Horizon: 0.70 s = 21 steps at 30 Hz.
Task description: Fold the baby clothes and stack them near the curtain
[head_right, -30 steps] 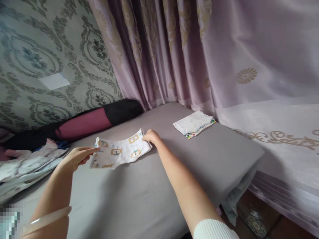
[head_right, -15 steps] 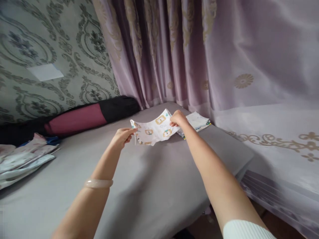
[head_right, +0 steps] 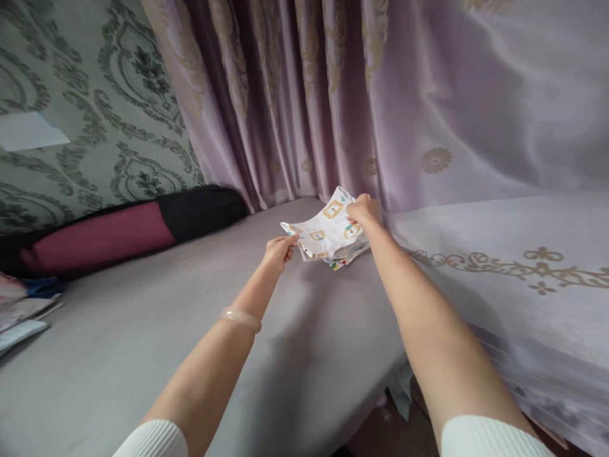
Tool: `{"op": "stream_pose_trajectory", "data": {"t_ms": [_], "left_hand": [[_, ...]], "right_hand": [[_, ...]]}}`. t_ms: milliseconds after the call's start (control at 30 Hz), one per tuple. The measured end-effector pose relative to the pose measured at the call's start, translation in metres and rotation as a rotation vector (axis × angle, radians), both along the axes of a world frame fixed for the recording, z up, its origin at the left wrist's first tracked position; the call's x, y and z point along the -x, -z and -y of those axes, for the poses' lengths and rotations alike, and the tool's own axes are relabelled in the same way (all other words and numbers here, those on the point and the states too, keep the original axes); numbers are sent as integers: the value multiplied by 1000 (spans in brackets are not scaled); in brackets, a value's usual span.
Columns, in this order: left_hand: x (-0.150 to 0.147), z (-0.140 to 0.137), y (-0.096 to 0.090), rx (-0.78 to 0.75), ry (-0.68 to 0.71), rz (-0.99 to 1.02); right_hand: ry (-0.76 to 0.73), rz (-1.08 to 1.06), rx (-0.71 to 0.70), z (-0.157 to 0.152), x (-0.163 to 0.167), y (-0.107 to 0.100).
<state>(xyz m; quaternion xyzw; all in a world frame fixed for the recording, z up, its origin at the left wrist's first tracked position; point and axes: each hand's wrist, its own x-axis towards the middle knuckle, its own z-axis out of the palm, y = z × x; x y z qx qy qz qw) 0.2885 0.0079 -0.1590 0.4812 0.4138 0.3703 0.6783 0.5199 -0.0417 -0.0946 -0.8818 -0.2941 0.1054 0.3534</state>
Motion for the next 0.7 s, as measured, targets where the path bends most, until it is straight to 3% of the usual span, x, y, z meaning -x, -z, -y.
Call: {"op": "stream_pose_trajectory", "data": {"t_ms": [200, 700], "left_hand": [[-36, 5, 19, 106, 14, 53], [-60, 0, 49, 140, 29, -80]], "right_hand": [[18, 175, 169, 8, -7, -3], [42, 234, 212, 6, -27, 14]]}}
